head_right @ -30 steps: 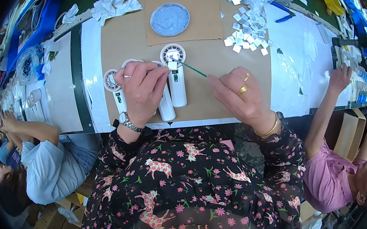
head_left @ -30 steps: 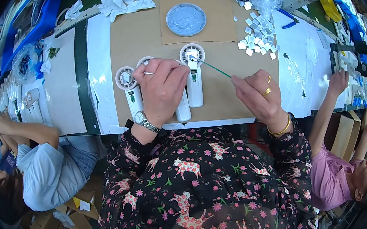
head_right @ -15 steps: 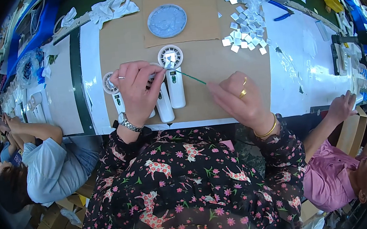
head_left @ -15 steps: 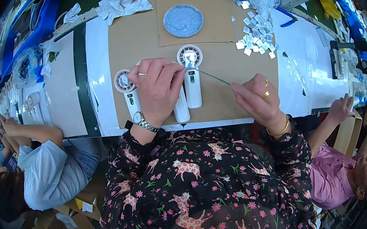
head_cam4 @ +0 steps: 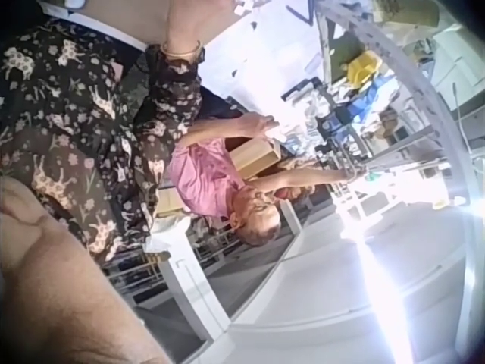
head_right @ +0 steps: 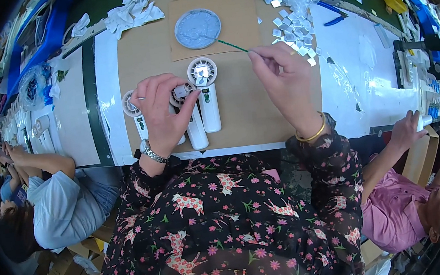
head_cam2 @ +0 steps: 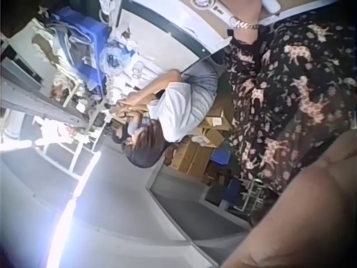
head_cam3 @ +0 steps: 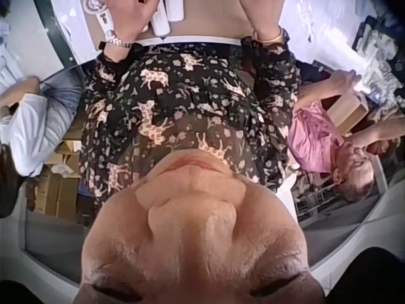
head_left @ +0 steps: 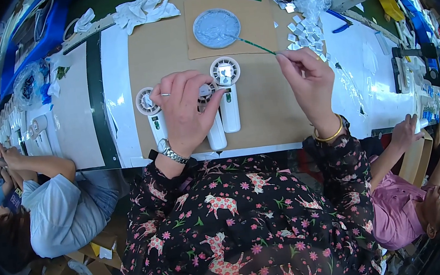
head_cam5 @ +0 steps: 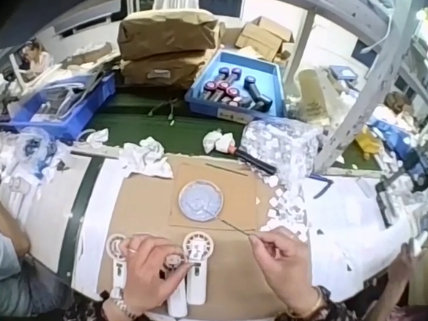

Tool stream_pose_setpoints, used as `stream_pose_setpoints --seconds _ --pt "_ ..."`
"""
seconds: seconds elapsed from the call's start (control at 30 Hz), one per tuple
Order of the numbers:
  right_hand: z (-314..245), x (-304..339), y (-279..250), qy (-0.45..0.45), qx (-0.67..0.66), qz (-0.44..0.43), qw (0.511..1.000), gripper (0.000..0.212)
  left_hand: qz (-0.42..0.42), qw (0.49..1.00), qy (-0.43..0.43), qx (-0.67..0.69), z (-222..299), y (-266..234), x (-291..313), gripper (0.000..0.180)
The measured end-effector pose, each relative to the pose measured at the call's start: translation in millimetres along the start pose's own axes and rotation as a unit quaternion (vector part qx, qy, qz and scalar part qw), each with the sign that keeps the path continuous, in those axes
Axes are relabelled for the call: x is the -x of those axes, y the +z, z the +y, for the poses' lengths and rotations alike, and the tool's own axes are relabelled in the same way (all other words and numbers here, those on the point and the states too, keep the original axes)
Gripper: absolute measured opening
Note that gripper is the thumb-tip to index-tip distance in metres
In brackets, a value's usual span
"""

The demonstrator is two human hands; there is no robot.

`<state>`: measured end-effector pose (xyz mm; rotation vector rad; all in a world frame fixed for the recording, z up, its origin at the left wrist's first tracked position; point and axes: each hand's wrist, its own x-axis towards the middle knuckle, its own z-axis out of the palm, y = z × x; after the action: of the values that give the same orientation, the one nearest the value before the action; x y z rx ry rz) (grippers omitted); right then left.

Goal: Assemble small components and apply adhesive to the internal parts of a handheld electronic device on a production line.

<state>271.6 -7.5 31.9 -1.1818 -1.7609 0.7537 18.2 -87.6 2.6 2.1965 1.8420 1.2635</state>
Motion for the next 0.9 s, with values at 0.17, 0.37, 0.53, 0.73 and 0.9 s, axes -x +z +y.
stream_pose_setpoints --seconds 0.17,0.37,0.53,0.73,0.9 --pt "16 -20 7 -0.135 0.125 -0.001 0.983 0.018 -0.005 1.0 0.0 0.015 8 9 -3 0.036" --pt "42 -40 -10 -0.278 0.262 0.001 0.924 0.02 -0.027 0.999 -0.01 0.02 20 24 -6 0.045" --pt "76 -62 -64 -0.112 0.244 0.056 0.962 0.022 -0.045 0.999 -0.007 0.01 17 26 -10 0.054" --pt "83 -64 -87 0.02 0.231 -0.114 0.966 0.019 -0.071 0.997 -0.003 -0.032 31 27 -17 0.061" --pt "85 -42 -58 -0.116 0.259 -0.148 0.947 0.019 -0.091 0.995 -0.012 -0.047 28 22 -17 0.065"
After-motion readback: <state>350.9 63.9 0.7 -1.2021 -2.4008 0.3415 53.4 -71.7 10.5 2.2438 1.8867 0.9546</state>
